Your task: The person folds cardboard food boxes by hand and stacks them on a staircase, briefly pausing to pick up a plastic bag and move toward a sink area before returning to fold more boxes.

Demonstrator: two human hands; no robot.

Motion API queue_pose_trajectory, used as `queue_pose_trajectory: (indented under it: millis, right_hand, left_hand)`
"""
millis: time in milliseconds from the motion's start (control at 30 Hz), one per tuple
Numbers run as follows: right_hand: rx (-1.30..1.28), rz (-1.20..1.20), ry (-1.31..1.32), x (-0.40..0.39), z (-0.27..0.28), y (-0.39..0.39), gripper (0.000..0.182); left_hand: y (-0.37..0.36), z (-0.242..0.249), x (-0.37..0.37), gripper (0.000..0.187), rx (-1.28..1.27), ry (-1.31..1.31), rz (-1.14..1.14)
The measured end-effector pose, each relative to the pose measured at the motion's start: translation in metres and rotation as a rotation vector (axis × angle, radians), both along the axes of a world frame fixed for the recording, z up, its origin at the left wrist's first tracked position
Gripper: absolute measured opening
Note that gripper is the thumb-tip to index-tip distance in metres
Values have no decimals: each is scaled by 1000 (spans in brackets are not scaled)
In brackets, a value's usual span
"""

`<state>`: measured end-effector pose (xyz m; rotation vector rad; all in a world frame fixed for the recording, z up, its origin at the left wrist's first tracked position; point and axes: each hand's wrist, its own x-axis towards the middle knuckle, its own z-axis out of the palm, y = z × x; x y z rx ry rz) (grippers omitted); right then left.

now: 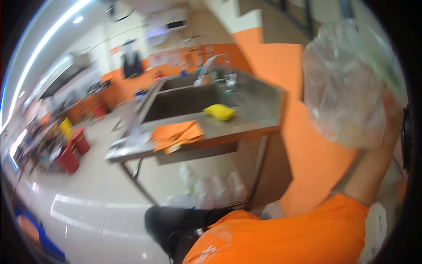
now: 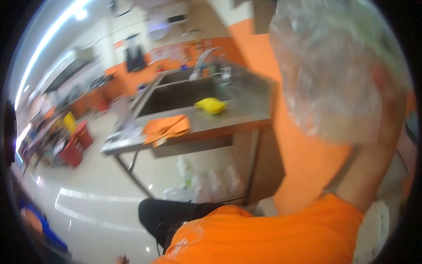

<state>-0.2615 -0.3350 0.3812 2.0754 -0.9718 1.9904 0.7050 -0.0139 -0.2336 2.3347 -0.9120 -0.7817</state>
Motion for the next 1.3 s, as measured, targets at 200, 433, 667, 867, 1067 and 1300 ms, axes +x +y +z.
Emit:
queue_pose_trajectory:
  millis: [200, 433, 667, 867, 1067, 1300]
  right_hand:
    - [492, 961, 111, 409, -133, -34, 59]
    - [1026, 1637, 368, 544, -253, -3, 75]
    - [-490, 1684, 204, 614, -219, 36, 35]
    - [-521, 1648, 127, 610, -218, 23, 37]
    - [-443, 1627, -5, 601, -210, 23, 42]
    - [-414, 1712, 169, 596, -209, 14, 47]
  left_hand:
    - [-3, 96, -68, 38, 8, 282, 446]
    - [32, 105, -85, 37, 123, 283, 555]
    - [70, 68, -92, 36, -37, 355, 714]
    - [79, 77, -112, 36, 67, 335, 756]
    - [102, 14, -81, 61, 263, 473, 637]
    - [101, 3, -113, 58, 329, 515, 610]
